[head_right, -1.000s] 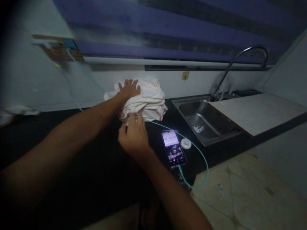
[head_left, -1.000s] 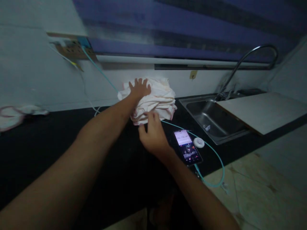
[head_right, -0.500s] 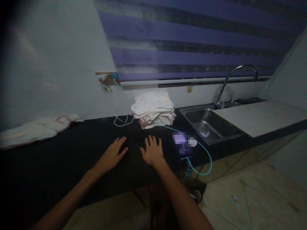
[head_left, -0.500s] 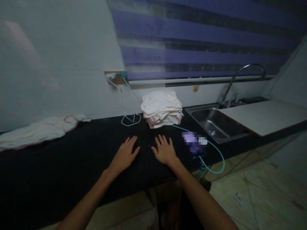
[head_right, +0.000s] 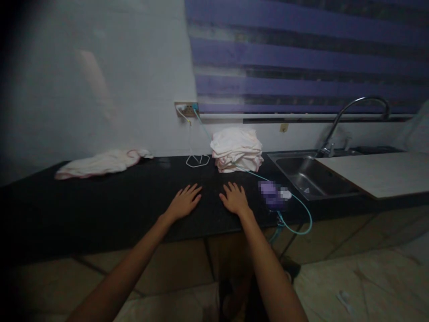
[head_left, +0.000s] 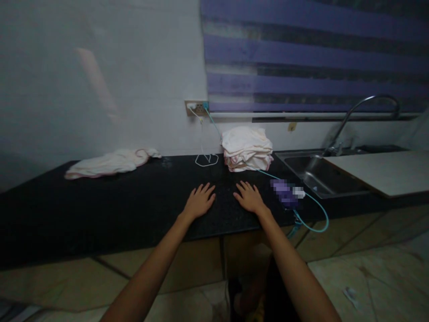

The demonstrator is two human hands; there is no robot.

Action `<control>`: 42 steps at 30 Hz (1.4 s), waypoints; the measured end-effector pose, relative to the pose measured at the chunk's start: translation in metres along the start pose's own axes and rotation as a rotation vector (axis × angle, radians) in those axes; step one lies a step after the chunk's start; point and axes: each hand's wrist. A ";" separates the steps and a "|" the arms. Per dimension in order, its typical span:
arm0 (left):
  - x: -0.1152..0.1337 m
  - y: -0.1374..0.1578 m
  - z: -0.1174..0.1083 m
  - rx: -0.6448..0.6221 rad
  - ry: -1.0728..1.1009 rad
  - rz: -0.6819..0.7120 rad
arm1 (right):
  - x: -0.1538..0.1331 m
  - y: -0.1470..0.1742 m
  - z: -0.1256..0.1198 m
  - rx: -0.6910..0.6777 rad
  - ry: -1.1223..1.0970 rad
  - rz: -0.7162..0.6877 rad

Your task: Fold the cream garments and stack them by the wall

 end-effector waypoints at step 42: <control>-0.062 0.003 -0.025 0.151 0.027 -0.006 | 0.002 -0.001 0.011 0.063 0.007 0.006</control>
Point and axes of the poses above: each hand's wrist, its own y-axis away from the middle knuckle, its own z-axis out of the palm, x = y × z, and after that the axes turned 11 degrees about z, right-handed
